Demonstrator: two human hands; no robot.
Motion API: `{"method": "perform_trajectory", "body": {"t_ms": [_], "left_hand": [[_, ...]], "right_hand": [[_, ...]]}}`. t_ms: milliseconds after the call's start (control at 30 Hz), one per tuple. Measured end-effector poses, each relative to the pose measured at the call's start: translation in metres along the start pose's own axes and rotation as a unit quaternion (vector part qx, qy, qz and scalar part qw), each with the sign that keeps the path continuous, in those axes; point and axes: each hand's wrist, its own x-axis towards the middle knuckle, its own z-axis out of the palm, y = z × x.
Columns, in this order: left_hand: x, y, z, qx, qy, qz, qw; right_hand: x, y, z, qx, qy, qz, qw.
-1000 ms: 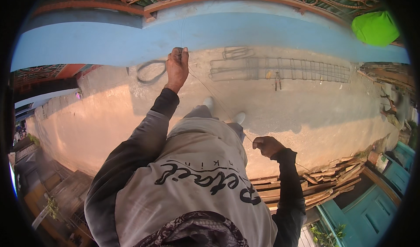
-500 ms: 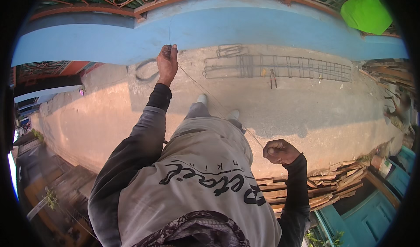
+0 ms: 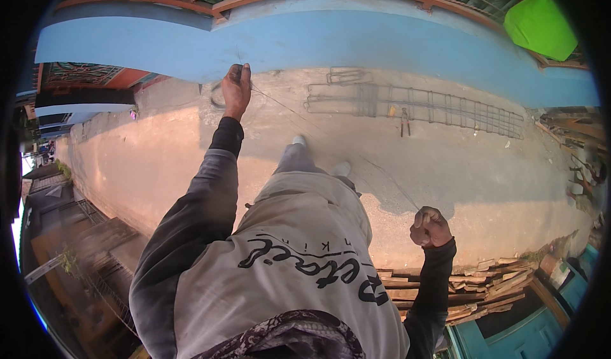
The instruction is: The person assembles a metal grid by tying wire ties at intersections using pliers. They position the grid on the ground, secure each joint, and continue along the structure.
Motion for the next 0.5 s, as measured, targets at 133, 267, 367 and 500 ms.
{"method": "perform_trajectory", "body": {"t_ms": [133,267,367,500], "left_hand": [[-0.021,0.013,0.011,0.090,0.040,0.132,0.986],[-0.012,-0.007,0.011,0.044,0.039,0.103,0.993],[0.007,-0.019,0.018,0.037,0.081,0.091,0.992],[0.011,-0.023,0.032,-0.004,0.023,0.050,0.998]], "right_hand": [[0.025,0.025,-0.045,-0.401,0.409,-0.003,0.820],[0.035,0.016,0.005,-0.510,0.158,0.327,0.780],[0.016,-0.006,0.031,-0.210,0.021,0.342,0.916],[-0.010,-0.008,-0.002,0.028,0.060,-0.045,0.997]]}}
